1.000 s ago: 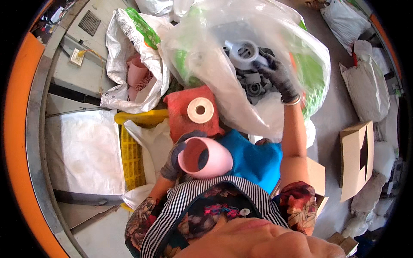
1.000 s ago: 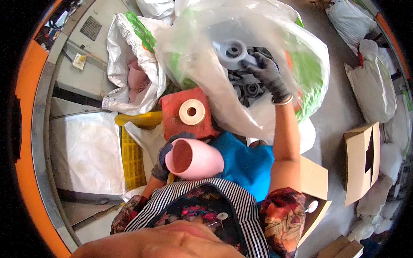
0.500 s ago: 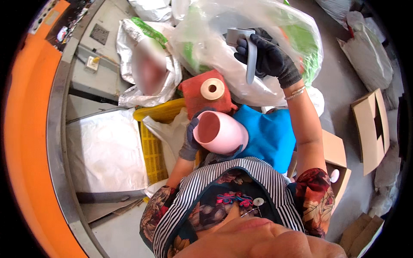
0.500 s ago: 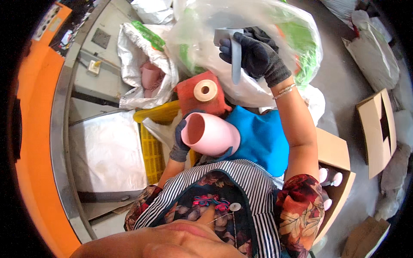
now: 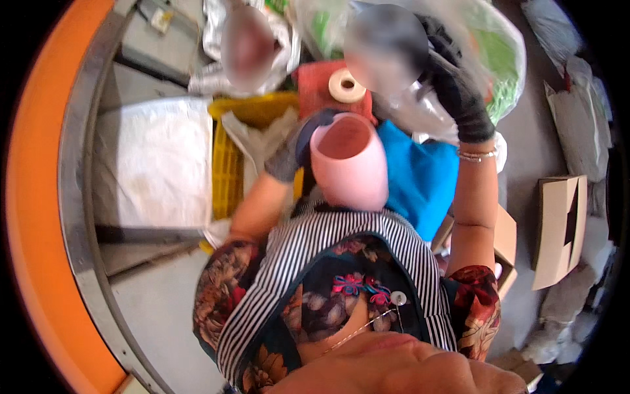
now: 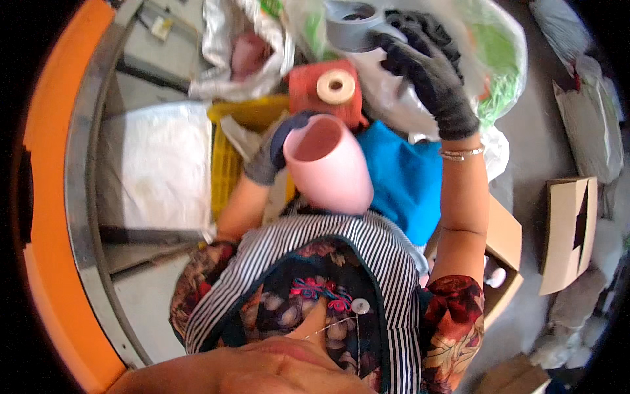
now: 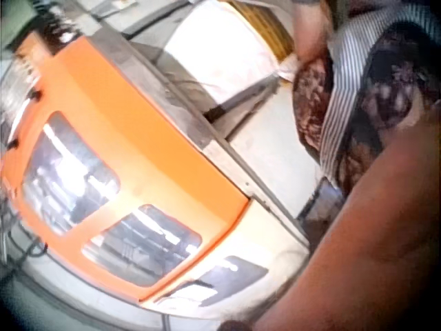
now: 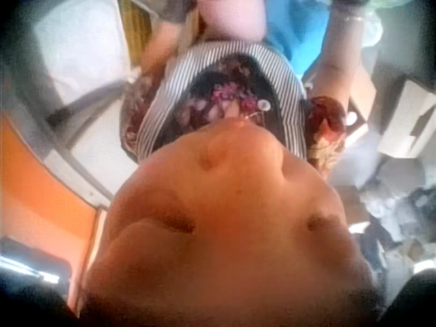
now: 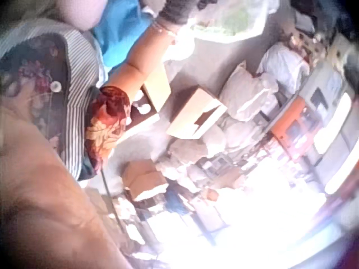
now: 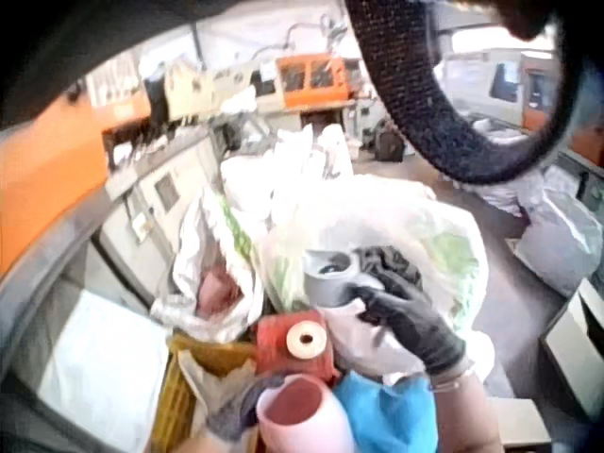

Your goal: The person fits grey lids onto pink pitcher bodies by hand and places the finished pitchers into a cardboard box.

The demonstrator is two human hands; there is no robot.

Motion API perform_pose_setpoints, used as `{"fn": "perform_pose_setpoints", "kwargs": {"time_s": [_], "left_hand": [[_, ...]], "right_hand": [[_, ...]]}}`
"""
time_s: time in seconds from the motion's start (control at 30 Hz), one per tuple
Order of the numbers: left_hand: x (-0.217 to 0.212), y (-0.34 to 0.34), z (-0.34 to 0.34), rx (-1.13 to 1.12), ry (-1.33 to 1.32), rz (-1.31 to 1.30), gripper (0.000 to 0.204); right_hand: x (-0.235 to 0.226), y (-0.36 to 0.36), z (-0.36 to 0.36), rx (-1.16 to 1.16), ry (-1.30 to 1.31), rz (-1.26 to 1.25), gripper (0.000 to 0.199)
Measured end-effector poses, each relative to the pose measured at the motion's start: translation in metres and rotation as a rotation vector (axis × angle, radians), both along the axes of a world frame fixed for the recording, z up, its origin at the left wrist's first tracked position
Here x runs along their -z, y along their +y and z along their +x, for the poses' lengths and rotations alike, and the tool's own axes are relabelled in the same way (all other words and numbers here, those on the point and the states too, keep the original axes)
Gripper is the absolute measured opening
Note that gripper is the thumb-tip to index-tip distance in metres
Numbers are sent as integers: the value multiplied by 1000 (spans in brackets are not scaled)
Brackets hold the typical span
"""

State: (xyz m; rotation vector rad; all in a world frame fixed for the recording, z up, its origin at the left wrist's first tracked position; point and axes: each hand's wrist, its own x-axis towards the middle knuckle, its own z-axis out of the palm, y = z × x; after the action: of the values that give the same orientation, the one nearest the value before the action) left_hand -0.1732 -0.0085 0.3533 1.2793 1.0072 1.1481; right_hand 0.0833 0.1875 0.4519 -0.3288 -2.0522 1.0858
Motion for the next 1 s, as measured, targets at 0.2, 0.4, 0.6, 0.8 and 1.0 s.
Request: {"fn": "perform_pose_setpoints", "kwargs": {"time_s": [0.2,0.4,0.6,0.8,1.0], "left_hand": [[-4,14,29,118,146,82,41],[12,22,24,-15,107,95,39],[35,21,27,-241,324,274,38],[85,41,20,43,-123,36,42],[102,52,8,123,-323,48,41]], "right_hand": [[33,-47,49,246,-147,-113,42],[38,-62,59,135,201,-1222,31],[61,-63,35,-225,549,-1786,32],[69,-104,-9,-422,808,-2120,34],[35,-87,1,12,402,-1700,34]]}}
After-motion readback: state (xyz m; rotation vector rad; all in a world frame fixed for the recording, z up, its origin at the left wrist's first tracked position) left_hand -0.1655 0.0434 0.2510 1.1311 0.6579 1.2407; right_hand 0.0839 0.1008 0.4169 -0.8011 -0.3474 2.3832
